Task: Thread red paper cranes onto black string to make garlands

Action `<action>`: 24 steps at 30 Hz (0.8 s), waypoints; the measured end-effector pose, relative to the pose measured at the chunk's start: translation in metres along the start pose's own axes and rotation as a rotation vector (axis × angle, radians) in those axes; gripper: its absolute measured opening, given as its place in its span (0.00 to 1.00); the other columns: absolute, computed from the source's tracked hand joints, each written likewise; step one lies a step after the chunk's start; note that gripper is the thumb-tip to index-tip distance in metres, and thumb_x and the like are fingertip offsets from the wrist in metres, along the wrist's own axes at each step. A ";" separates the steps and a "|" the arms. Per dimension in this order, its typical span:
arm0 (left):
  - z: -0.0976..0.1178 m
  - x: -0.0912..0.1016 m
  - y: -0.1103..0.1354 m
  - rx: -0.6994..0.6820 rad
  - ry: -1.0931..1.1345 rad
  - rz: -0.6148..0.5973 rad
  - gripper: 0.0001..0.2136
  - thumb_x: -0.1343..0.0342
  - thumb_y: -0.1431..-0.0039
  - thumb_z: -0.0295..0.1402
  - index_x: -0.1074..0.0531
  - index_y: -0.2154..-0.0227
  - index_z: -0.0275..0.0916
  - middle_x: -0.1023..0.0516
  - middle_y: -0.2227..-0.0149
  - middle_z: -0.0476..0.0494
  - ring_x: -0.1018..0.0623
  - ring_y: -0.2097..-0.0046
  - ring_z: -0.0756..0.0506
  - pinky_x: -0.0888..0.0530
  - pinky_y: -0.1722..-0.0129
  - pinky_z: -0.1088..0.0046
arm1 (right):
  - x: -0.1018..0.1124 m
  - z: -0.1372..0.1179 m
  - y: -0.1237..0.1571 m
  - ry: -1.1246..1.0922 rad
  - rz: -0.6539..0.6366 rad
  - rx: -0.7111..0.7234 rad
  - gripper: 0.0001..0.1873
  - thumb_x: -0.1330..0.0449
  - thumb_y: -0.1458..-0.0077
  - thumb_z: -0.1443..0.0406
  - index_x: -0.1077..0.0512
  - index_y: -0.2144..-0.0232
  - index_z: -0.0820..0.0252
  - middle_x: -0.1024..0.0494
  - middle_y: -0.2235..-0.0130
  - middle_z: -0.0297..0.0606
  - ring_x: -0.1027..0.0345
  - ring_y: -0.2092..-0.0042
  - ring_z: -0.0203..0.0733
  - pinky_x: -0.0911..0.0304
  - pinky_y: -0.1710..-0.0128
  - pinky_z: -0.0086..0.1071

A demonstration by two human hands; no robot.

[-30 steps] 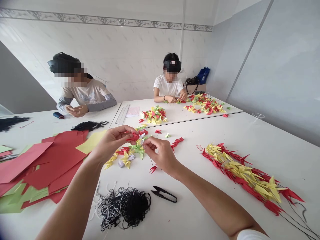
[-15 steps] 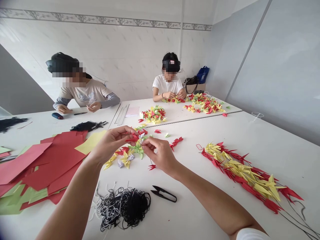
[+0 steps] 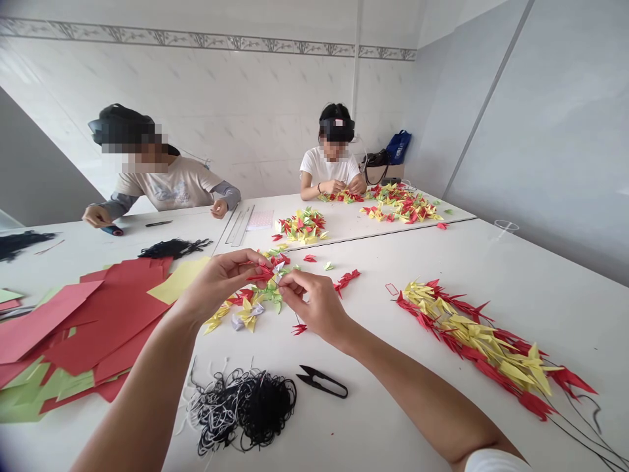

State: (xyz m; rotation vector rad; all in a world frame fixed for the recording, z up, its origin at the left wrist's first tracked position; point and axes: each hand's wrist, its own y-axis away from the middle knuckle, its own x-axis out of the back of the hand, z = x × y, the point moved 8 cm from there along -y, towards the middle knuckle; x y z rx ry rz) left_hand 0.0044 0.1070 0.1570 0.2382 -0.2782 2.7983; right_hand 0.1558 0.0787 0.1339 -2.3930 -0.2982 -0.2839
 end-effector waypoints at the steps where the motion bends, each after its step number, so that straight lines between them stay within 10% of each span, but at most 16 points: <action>1: 0.000 0.000 0.000 0.003 -0.007 -0.002 0.05 0.38 0.42 0.33 0.22 0.65 0.38 0.20 0.66 0.46 0.20 0.65 0.50 0.21 0.61 0.76 | 0.000 0.000 0.000 0.000 0.000 0.001 0.06 0.43 0.37 0.67 0.28 0.67 0.59 0.25 0.72 0.33 0.30 0.70 0.35 0.34 0.67 0.28; 24: 0.001 0.002 0.002 0.024 -0.081 0.006 0.06 0.37 0.43 0.34 0.23 0.64 0.38 0.20 0.68 0.45 0.20 0.65 0.49 0.22 0.64 0.76 | -0.002 0.000 0.001 -0.016 -0.011 -0.004 0.05 0.42 0.37 0.67 0.27 0.67 0.59 0.24 0.71 0.32 0.31 0.71 0.34 0.34 0.68 0.26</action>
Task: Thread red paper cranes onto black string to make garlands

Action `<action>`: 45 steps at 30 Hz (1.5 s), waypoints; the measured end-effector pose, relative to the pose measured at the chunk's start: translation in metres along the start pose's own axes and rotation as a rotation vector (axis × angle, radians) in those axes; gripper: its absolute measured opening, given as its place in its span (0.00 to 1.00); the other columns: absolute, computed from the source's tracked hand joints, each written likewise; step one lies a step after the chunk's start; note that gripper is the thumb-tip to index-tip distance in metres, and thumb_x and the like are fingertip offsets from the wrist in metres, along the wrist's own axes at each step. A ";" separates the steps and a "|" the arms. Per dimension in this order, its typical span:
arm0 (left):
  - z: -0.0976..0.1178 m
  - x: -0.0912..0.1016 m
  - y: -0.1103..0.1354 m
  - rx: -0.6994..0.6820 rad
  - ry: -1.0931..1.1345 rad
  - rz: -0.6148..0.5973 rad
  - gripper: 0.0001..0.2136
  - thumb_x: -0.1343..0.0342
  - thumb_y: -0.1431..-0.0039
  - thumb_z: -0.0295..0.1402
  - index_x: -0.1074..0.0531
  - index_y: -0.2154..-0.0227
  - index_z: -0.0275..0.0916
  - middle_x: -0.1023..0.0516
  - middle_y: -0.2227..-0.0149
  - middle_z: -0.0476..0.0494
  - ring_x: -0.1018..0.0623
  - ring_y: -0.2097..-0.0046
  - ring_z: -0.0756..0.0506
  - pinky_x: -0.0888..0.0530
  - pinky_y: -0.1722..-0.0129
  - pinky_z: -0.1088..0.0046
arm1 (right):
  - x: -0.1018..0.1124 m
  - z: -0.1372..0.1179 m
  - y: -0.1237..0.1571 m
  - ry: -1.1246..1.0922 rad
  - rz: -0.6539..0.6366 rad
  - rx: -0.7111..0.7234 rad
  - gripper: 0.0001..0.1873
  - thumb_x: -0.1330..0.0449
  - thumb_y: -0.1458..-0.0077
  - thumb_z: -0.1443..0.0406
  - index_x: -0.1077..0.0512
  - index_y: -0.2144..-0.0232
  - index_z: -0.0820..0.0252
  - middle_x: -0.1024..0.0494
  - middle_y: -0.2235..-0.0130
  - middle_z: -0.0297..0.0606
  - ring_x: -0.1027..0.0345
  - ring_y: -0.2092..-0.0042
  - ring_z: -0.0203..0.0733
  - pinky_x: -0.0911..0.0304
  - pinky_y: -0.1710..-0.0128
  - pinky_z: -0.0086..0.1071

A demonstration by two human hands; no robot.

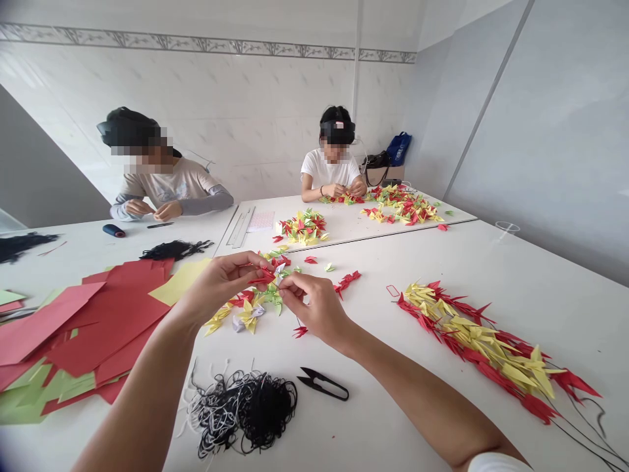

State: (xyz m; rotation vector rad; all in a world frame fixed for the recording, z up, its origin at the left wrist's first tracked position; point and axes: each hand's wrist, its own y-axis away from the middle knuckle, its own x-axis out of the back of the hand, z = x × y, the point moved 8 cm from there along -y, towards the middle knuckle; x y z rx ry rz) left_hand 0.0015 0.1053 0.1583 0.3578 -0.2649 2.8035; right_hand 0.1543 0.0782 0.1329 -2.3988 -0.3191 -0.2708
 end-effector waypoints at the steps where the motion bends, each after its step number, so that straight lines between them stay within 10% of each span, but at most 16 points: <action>1: 0.001 0.000 0.000 0.000 -0.009 -0.001 0.06 0.37 0.43 0.34 0.23 0.64 0.38 0.20 0.69 0.45 0.20 0.65 0.49 0.22 0.64 0.76 | 0.000 0.000 0.000 -0.001 0.000 -0.002 0.05 0.42 0.37 0.67 0.27 0.67 0.59 0.24 0.71 0.32 0.31 0.71 0.34 0.34 0.68 0.26; 45: 0.026 -0.007 0.013 -0.163 -0.505 0.006 0.06 0.44 0.38 0.35 0.27 0.68 0.40 0.21 0.71 0.49 0.22 0.69 0.49 0.27 0.69 0.75 | -0.007 0.005 0.005 -0.126 0.021 -0.058 0.04 0.41 0.37 0.63 0.28 0.63 0.57 0.23 0.68 0.34 0.27 0.66 0.37 0.30 0.63 0.31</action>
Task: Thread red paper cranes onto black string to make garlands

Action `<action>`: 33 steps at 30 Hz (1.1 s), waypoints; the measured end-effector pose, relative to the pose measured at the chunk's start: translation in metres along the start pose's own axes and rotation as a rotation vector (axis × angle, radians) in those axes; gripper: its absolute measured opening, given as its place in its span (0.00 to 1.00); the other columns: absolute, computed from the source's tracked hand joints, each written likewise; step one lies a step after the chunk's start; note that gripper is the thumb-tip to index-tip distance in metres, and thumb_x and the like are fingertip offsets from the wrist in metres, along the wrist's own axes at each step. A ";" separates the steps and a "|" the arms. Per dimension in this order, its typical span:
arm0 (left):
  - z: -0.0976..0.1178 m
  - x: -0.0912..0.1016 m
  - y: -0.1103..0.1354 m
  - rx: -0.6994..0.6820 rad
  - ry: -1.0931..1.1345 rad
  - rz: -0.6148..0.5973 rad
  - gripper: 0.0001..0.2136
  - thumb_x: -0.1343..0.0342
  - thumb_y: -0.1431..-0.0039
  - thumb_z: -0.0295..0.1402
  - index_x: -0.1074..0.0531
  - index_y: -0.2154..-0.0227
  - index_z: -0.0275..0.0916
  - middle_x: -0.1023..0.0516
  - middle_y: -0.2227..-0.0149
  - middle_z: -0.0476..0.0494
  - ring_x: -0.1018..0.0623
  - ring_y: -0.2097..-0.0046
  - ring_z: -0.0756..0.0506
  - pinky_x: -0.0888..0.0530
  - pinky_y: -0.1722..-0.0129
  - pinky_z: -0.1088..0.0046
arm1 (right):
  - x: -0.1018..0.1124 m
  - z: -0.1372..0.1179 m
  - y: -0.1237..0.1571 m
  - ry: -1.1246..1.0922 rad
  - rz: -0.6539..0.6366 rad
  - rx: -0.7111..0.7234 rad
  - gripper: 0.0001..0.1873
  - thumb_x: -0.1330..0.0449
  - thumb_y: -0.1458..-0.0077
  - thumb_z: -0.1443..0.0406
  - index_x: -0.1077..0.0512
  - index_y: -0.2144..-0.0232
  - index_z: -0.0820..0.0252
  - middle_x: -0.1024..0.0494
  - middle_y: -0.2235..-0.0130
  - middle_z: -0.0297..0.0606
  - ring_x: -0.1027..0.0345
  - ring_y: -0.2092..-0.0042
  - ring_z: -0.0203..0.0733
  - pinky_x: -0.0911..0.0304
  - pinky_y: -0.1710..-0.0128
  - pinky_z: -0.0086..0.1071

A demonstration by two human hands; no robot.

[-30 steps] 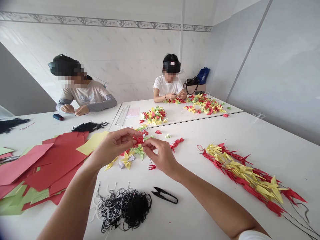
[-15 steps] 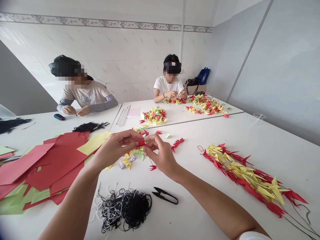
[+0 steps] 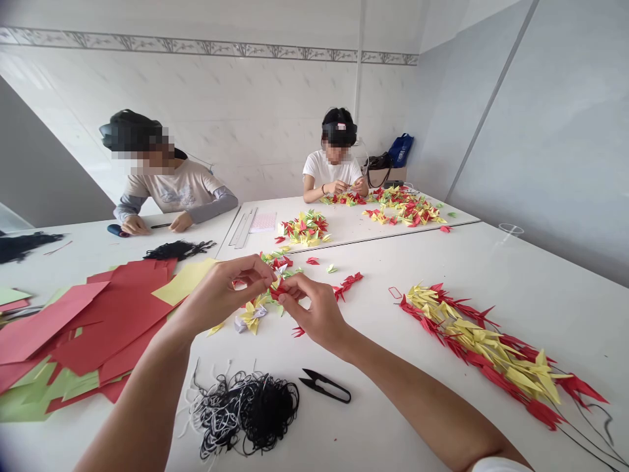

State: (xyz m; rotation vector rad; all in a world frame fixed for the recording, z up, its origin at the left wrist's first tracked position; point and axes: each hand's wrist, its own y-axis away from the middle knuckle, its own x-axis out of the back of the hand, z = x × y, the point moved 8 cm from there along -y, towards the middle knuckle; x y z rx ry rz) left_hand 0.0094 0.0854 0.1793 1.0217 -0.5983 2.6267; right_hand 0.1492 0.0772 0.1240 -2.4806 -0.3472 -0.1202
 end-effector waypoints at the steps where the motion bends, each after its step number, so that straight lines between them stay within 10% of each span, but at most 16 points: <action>1: -0.001 0.003 0.001 0.014 0.013 0.017 0.06 0.44 0.37 0.36 0.28 0.68 0.40 0.20 0.69 0.48 0.21 0.69 0.49 0.27 0.69 0.74 | -0.001 0.002 0.000 0.017 -0.003 -0.005 0.04 0.42 0.37 0.63 0.28 0.63 0.57 0.23 0.68 0.34 0.27 0.66 0.37 0.30 0.63 0.31; 23: -0.016 0.018 -0.002 0.071 0.316 0.153 0.06 0.48 0.32 0.37 0.36 0.62 0.41 0.19 0.67 0.46 0.17 0.65 0.47 0.20 0.60 0.69 | -0.037 0.050 0.011 0.645 -0.503 0.026 0.07 0.43 0.37 0.71 0.27 0.67 0.59 0.21 0.67 0.37 0.30 0.60 0.44 0.39 0.54 0.40; 33: -0.010 0.003 -0.001 0.078 0.161 0.067 0.02 0.46 0.36 0.33 0.31 0.63 0.41 0.19 0.65 0.49 0.18 0.67 0.49 0.23 0.67 0.74 | 0.001 0.011 -0.004 0.243 -0.081 -0.024 0.04 0.42 0.37 0.65 0.26 0.61 0.56 0.24 0.63 0.34 0.32 0.62 0.38 0.37 0.61 0.32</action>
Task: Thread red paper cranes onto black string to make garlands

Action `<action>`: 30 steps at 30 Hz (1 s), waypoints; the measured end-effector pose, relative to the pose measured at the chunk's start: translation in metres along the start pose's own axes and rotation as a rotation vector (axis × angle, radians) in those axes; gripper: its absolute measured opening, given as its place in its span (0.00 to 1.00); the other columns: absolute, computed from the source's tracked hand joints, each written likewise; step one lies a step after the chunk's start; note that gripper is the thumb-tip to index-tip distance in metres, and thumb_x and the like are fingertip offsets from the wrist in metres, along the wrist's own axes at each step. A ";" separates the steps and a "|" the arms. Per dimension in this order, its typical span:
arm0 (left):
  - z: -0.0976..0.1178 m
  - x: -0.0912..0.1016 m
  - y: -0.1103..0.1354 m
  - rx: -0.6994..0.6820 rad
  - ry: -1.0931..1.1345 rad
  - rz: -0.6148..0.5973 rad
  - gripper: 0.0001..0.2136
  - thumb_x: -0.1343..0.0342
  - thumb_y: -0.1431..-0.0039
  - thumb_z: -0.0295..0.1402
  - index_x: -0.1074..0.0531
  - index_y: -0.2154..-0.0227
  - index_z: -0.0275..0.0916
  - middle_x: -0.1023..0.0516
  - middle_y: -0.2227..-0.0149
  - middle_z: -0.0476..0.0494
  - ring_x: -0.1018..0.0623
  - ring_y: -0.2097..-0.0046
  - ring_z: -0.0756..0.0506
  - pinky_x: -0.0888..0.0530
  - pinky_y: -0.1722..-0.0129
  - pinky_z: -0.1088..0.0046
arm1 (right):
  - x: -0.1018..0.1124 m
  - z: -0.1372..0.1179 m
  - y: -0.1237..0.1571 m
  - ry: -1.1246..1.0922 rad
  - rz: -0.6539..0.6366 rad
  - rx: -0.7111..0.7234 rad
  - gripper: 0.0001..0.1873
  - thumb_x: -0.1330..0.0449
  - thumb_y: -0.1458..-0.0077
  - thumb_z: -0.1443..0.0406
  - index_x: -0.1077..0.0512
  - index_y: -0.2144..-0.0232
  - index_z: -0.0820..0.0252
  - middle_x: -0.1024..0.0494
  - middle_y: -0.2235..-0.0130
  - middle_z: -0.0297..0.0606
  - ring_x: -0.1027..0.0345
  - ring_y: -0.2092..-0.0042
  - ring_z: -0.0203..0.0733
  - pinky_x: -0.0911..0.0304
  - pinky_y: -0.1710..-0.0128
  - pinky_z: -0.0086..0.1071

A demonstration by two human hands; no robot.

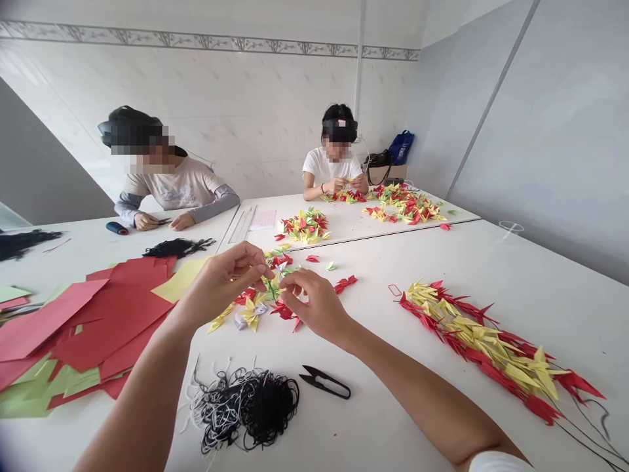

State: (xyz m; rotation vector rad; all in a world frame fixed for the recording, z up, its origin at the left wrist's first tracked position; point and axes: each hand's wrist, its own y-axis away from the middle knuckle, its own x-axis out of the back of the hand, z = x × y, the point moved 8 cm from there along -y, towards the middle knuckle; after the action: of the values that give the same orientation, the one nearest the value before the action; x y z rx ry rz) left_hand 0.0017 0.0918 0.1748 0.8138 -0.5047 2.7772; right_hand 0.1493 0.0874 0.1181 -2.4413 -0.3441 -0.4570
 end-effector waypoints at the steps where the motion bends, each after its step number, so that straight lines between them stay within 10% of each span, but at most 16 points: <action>1: 0.002 -0.002 0.000 -0.004 -0.036 -0.006 0.02 0.46 0.36 0.33 0.30 0.64 0.41 0.20 0.66 0.49 0.19 0.68 0.49 0.24 0.68 0.75 | 0.003 -0.003 0.000 -0.024 0.023 -0.004 0.04 0.42 0.37 0.64 0.26 0.61 0.56 0.25 0.64 0.34 0.32 0.63 0.38 0.37 0.63 0.31; 30: 0.003 0.000 -0.003 -0.015 -0.268 0.129 0.03 0.49 0.35 0.34 0.33 0.65 0.42 0.26 0.72 0.53 0.26 0.73 0.51 0.32 0.71 0.74 | 0.007 -0.006 0.001 -0.524 -0.009 -0.125 0.12 0.46 0.34 0.56 0.37 0.66 0.56 0.26 0.66 0.35 0.35 0.68 0.36 0.39 0.68 0.31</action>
State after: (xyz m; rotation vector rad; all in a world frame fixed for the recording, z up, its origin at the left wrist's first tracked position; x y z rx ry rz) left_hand 0.0038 0.0937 0.1780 1.1995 -0.6434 2.7881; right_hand 0.1548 0.0834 0.1250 -2.6576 -0.5551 0.1753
